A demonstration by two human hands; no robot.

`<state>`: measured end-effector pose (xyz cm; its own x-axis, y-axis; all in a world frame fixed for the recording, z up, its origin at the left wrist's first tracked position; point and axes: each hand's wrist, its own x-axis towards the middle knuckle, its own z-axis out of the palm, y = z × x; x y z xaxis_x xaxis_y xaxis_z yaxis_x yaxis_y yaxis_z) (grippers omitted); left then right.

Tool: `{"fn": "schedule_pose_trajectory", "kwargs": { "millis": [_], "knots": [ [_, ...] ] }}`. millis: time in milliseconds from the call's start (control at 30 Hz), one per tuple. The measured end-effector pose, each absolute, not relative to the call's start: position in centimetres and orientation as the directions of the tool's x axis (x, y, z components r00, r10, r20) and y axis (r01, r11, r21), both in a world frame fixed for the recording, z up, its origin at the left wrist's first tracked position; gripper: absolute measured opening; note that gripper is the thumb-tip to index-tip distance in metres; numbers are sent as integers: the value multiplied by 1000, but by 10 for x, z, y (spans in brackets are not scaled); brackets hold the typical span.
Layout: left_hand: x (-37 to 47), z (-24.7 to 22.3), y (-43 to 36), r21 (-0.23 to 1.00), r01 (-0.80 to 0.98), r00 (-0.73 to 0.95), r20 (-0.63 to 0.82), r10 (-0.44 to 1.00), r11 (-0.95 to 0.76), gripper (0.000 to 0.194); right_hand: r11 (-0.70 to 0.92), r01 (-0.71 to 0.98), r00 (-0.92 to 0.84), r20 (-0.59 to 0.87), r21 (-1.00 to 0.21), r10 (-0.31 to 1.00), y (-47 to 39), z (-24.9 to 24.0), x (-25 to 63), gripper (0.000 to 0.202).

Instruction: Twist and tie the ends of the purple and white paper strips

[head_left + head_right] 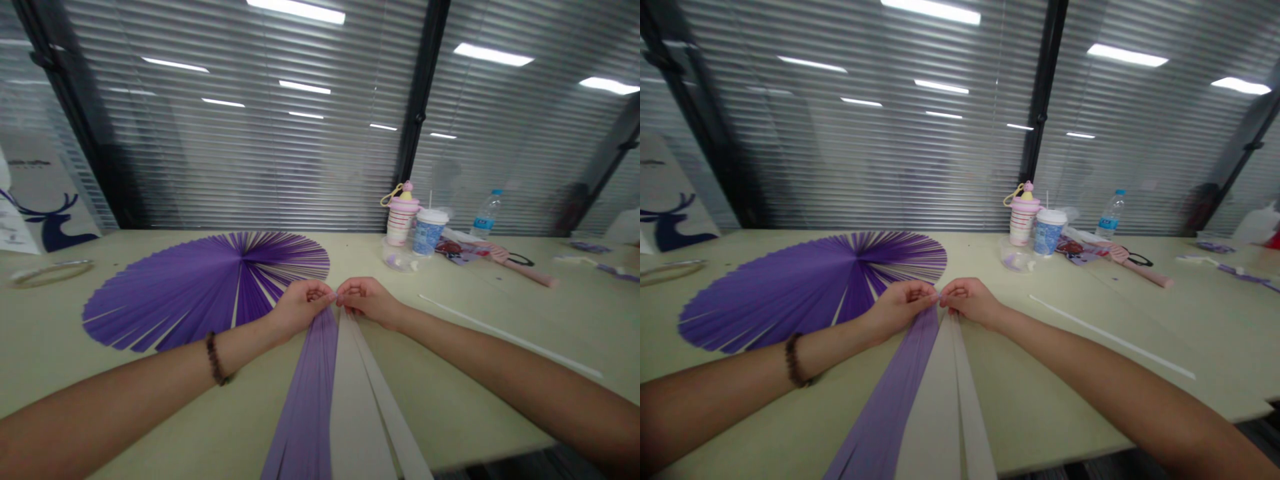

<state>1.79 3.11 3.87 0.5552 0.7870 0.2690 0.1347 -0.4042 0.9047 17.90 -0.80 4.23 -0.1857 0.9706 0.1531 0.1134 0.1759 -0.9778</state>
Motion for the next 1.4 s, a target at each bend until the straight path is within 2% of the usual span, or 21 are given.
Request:
{"fn": "schedule_pose_trajectory", "kwargs": {
  "millis": [233, 433, 667, 1000, 1400],
  "knots": [
    [20, 39, 29, 951, 48, 484, 244, 840, -304, 21, 186, 120, -190, 162, -975, 968, -9, 43, 179, 14],
    [19, 39, 30, 939, 68, 504, 258, 824, -336, 15, 205, 119, -177, 182, -971, 967, -8, 42, 179, 16],
    [17, 36, 33, 887, 124, 524, 323, 788, -445, 18, 248, 133, -175, 224, -960, 959, -7, 38, 180, 18],
    [17, 38, 30, 895, 127, 540, 299, 787, -428, 21, 243, 175, -138, 220, -954, 966, -8, 39, 179, 25],
    [17, 42, 28, 913, 128, 529, 267, 805, -387, 21, 242, 229, -108, 222, -943, 969, -9, 39, 178, 23]
  ]
}}
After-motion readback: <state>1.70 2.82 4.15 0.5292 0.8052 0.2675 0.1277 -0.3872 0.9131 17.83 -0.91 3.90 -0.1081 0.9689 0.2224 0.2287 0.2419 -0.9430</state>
